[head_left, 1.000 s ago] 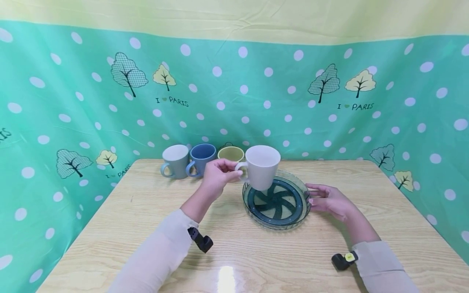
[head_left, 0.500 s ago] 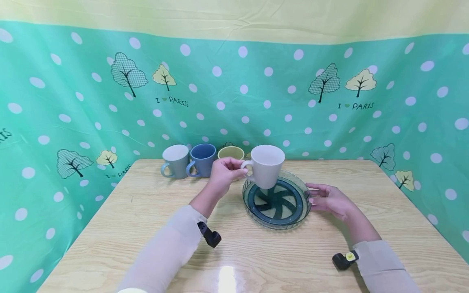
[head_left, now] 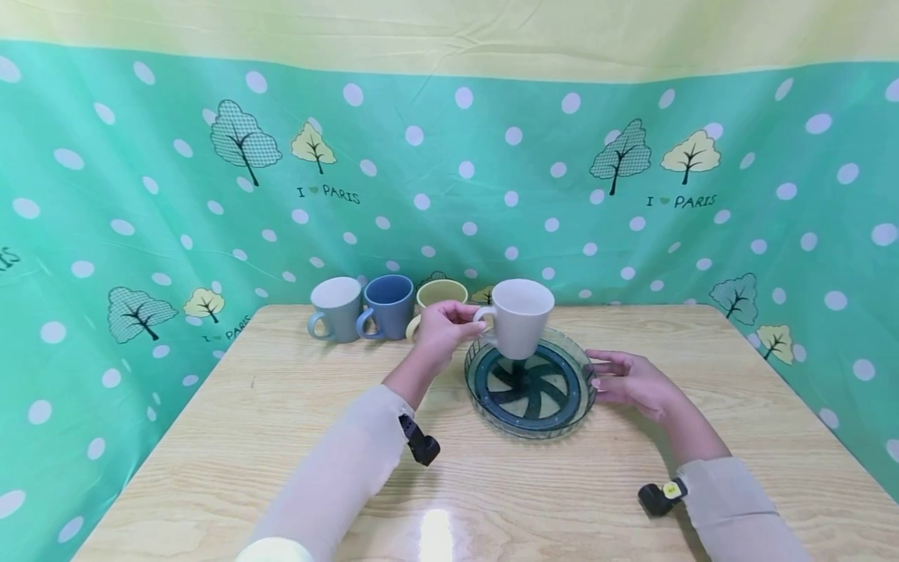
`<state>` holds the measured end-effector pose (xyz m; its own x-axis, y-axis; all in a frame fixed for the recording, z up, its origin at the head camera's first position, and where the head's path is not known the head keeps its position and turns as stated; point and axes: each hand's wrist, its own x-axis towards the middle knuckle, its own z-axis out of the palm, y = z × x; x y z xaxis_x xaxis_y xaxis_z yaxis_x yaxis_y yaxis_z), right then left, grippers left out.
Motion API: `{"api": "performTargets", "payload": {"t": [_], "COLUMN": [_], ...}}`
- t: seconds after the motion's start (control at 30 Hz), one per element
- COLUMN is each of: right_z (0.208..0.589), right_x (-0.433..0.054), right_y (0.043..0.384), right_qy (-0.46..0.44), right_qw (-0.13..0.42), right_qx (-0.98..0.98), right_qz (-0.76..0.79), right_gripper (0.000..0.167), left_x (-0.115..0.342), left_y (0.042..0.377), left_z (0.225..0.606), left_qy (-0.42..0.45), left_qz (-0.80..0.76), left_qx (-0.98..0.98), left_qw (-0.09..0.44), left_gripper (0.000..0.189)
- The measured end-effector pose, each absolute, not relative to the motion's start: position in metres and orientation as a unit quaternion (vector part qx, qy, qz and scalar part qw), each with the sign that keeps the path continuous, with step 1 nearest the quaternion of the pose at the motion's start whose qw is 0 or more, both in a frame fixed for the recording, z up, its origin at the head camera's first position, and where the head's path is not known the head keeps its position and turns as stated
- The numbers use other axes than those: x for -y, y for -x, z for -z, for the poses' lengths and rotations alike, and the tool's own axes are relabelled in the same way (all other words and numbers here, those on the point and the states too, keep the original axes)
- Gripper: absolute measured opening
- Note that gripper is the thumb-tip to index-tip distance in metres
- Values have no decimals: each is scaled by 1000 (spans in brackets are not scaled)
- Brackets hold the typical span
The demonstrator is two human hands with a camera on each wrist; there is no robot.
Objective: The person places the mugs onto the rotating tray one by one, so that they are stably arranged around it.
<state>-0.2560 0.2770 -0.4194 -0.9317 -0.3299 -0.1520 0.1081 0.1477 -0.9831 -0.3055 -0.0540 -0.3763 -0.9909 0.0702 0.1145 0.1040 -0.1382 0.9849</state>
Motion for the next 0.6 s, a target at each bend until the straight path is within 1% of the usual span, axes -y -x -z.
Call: {"api": "performTargets", "payload": {"t": [0.3,0.6], "right_z": [421,422], "right_x": [-277,-277], "right_y": [257,258], "right_qy": [68,68], "right_qw": [166,164], "right_qx": [-746,-743], "right_qz": [642,645], "right_gripper": [70,71], "left_x": [42,33], "left_y": [311,318], "left_z": [376,376], "left_qy": [47,57], "left_qz": [731,732], "left_qx": [681,679], "left_qw": [-5,-11], "left_gripper": [23,25]}}
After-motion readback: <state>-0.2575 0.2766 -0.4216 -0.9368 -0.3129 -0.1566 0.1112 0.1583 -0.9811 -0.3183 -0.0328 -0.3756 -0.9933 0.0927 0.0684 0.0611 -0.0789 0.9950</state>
